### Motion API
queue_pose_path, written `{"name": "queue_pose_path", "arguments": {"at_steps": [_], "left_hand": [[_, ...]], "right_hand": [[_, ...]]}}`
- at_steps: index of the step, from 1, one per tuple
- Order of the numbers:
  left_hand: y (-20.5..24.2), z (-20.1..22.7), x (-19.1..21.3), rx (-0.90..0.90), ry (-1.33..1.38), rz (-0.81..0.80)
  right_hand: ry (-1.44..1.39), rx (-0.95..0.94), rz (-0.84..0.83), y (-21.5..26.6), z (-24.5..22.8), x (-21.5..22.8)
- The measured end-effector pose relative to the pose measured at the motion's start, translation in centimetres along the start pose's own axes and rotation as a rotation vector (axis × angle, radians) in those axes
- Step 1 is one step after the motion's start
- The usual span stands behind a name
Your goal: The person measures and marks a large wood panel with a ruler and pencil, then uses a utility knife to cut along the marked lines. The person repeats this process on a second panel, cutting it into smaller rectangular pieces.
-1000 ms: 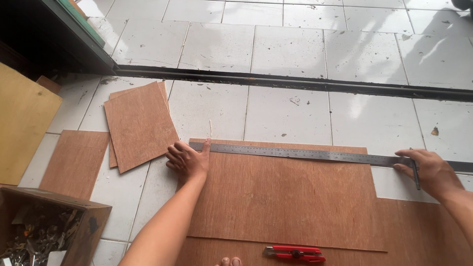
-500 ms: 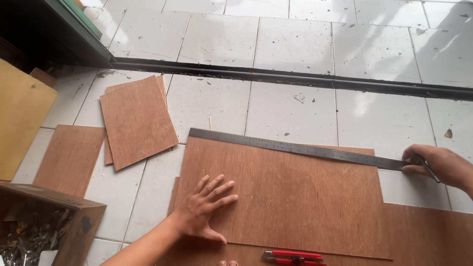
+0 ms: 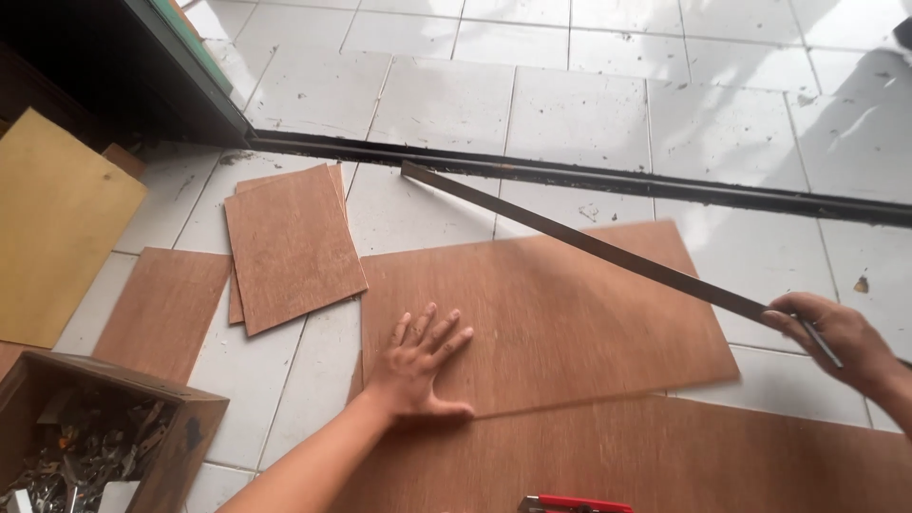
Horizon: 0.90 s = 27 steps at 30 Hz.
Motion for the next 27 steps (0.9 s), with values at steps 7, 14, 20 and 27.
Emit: {"name": "queue_pose_path", "arguments": {"at_steps": [7, 14, 20, 27], "left_hand": [[-2.8, -2.0, -2.8, 0.002, -0.247, 0.157], [-3.5, -1.3, -1.2, 0.208, 0.074, -0.261], [-2.5, -2.1, -1.4, 0.349, 0.074, -0.067], [-2.2, -1.5, 1.4, 0.33, 0.209, 0.083]], "right_hand": [[-0.463, -0.18, 0.0, -0.6, -18.7, 3.0], [-0.983, -0.146, 0.014, -7.0, -31.4, -9.8], [-0.871, -0.238, 0.124, -2.2, -41.0, -20.3], [-0.749, -0.311, 0.007, 7.2, -42.2, -20.6]]}}
Point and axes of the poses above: each hand's wrist, its own y-axis away from the middle knuckle, its own x-axis out of the back of the hand, z = x × y, the point moved 5 cm from there along -y, towards the middle knuckle, and after that the axes turned 10 degrees about x, right-handed, at the moved point
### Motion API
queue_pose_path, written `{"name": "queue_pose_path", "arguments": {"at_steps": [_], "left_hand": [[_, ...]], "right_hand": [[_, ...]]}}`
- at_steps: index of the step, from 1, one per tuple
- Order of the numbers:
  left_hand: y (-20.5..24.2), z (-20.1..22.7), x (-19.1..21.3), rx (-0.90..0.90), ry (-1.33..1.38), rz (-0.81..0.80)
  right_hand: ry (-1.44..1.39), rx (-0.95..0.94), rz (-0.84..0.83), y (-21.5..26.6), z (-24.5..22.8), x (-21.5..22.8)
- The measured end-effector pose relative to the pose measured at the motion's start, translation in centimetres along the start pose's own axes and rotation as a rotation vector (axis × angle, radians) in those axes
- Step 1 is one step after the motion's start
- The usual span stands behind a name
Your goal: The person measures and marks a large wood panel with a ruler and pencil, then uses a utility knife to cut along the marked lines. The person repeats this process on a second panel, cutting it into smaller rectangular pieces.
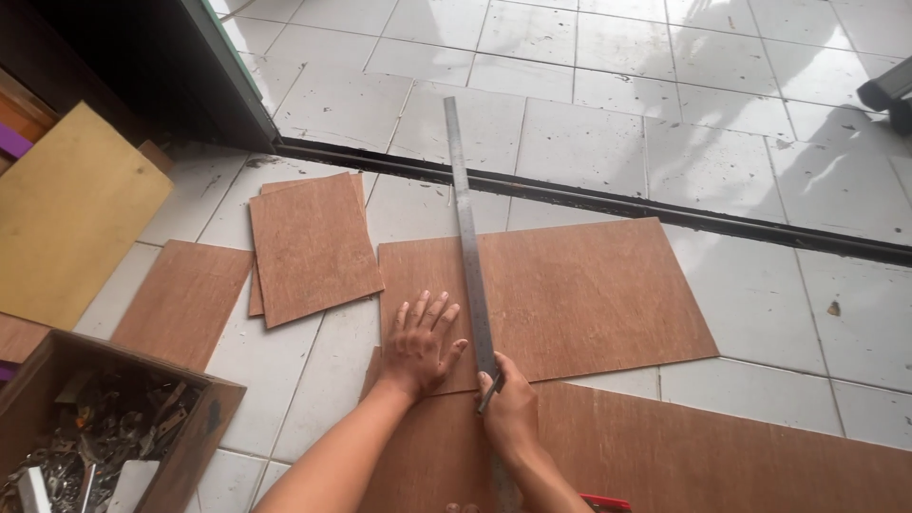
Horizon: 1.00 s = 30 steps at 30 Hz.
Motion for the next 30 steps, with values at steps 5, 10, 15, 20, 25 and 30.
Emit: {"name": "queue_pose_path", "arguments": {"at_steps": [5, 10, 15, 20, 25, 30], "left_hand": [[0.0, -0.4, -1.0, -0.051, -0.098, 0.042], [1.3, -0.5, -2.9, -0.099, -0.152, 0.15], [2.4, -0.6, -3.6, -0.07, -0.197, -0.016], [3.2, -0.2, -3.0, -0.061, -0.129, -0.071], [3.2, 0.1, -3.0, -0.087, -0.203, -0.119], [2.6, -0.7, -4.4, -0.099, -0.202, 0.016]], "right_hand": [[0.273, 0.018, -0.097, -0.4, -1.7, 6.0], [0.391, -0.027, -0.188, -1.5, 0.2, 13.3], [0.604, 0.022, -0.14, 0.4, 2.0, 17.4], [0.833, 0.151, -0.577, 5.1, 2.8, 14.2], [1.123, 0.302, -0.765, 6.3, 5.3, 11.7], [0.36, 0.11, -0.322, 3.5, 7.0, 12.2]]}}
Point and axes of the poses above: each hand's wrist, its own y-axis away from the middle knuckle, its own x-axis out of the back of the hand, z = x × y, the point moved 5 cm from there along -y, towards the middle knuckle, and after that the axes turned 10 degrees about x, right-handed, at the moved point
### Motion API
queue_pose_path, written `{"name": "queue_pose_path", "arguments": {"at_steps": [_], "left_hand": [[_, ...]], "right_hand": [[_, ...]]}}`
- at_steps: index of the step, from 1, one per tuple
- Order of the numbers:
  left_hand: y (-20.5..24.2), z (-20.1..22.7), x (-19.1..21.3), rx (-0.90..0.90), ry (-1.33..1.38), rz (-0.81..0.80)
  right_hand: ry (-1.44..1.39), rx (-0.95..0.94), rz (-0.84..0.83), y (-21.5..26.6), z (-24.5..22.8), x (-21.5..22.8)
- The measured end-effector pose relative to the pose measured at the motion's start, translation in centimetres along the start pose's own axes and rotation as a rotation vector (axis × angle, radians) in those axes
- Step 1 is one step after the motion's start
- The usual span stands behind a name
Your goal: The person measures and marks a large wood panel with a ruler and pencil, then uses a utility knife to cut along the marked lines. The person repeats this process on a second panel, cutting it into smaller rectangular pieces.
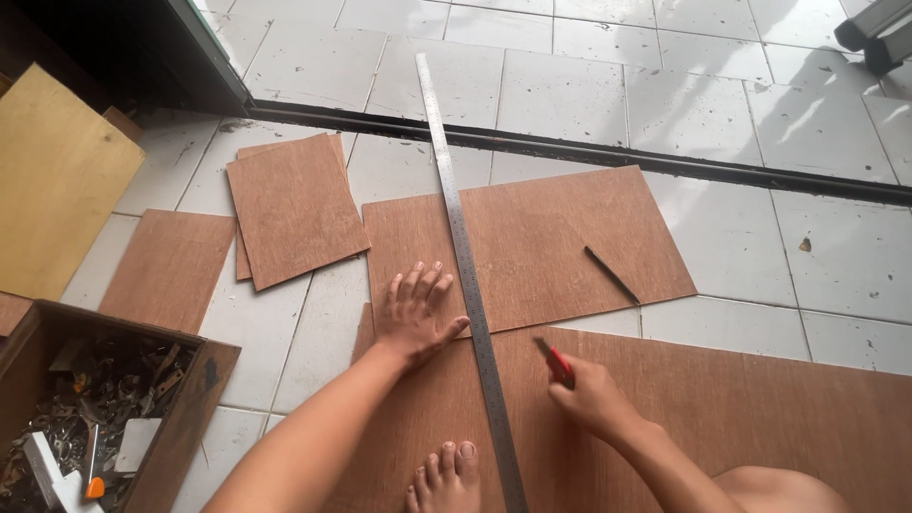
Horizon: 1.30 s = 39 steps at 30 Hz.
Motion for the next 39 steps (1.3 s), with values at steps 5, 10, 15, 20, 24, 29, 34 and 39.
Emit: {"name": "queue_pose_path", "arguments": {"at_steps": [5, 10, 15, 20, 24, 29, 34, 39], "left_hand": [[-4.3, 0.7, 3.2, 0.146, 0.159, -0.138], [-6.6, -0.6, -1.2, 0.03, 0.174, -0.022], [-10.4, -2.1, -3.8, 0.018, 0.248, -0.045], [-12.1, -2.0, -5.2, -0.013, 0.08, -0.028], [-12.8, -1.5, -4.1, 0.014, 0.022, -0.145], [-13.5, -1.8, -4.2, -0.004, -0.055, -0.119], [-13.8, -2.0, -5.4, 0.02, -0.096, -0.022], [-13.8, -2.0, -5.9, 0.016, -0.219, -0.093]], "right_hand": [[-0.048, 0.118, 0.202, -3.0, -2.1, -2.5], [0.199, 0.26, 0.277, -5.3, -2.7, -6.1], [0.397, 0.41, 0.34, -5.7, -1.9, -8.1], [0.439, 0.463, 0.398, -5.0, -1.2, -9.0], [0.356, 0.405, 0.359, -5.3, -1.4, -8.3], [0.395, 0.522, 0.445, -5.3, -0.8, -8.4], [0.408, 0.597, 0.54, -5.0, -0.9, -7.9], [0.449, 0.688, 0.607, -4.5, -1.1, -7.9]]}}
Point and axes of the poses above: each hand's wrist, its own y-axis away from the middle knuckle, its own x-axis out of the back of the hand, z = x × y, the point moved 5 cm from there along -y, towards the middle knuckle, and after that the axes turned 10 degrees about x, right-handed, at the moved point
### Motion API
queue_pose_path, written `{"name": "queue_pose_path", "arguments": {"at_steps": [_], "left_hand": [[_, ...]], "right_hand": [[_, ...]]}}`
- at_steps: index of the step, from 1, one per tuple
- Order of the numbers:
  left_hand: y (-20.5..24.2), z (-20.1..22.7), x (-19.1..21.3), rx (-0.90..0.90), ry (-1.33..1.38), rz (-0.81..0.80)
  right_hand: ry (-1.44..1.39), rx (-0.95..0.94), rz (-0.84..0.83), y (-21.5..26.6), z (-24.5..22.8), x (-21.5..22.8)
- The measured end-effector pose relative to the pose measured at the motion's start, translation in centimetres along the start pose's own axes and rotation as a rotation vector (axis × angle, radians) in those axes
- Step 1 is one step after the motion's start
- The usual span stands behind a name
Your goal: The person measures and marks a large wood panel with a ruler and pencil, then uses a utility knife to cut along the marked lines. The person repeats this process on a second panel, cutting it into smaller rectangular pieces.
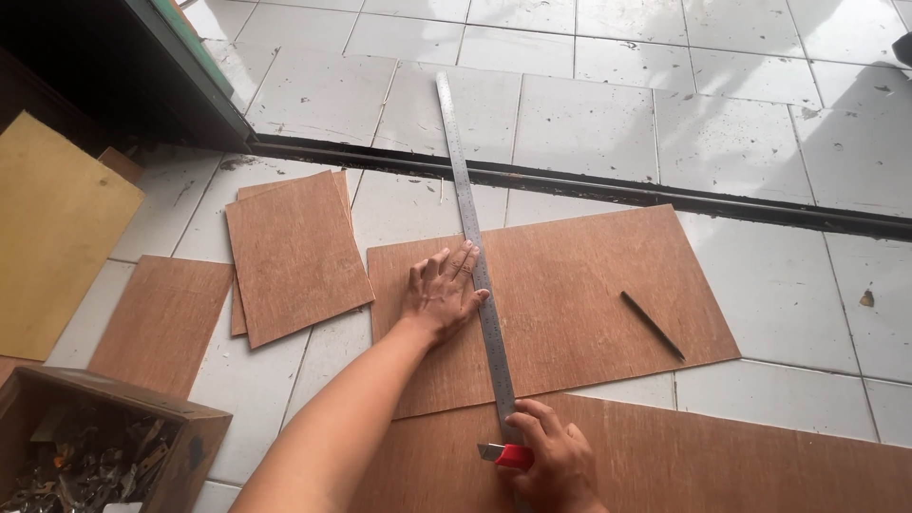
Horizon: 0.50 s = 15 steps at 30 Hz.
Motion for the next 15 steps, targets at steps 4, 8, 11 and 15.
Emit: {"name": "queue_pose_path", "arguments": {"at_steps": [4, 8, 11, 15], "left_hand": [[-0.3, 0.2, 1.2, 0.007, 0.002, -0.093], [-1.1, 0.1, 2.6, 0.006, 0.043, -0.227], [-1.3, -0.2, 3.7, -0.006, 0.072, -0.325], [-1.1, -0.5, 2.6, -0.036, 0.005, -0.321]], "right_hand": [[-0.002, -0.02, -0.01, 0.3, 0.3, -0.3], [-0.017, -0.013, -0.021, 0.4, 0.6, -0.4], [0.003, -0.011, -0.014, 0.7, 0.1, 0.1], [0.054, -0.057, -0.027, 1.2, 0.1, 0.4]]}}
Point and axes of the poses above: each hand's wrist, its own y-axis away from the middle knuckle, its own x-axis out of the back of the hand, z = x × y, the point moved 5 cm from there along -y, towards the middle knuckle, and after that the axes turned 10 degrees about x, right-handed, at the moved point
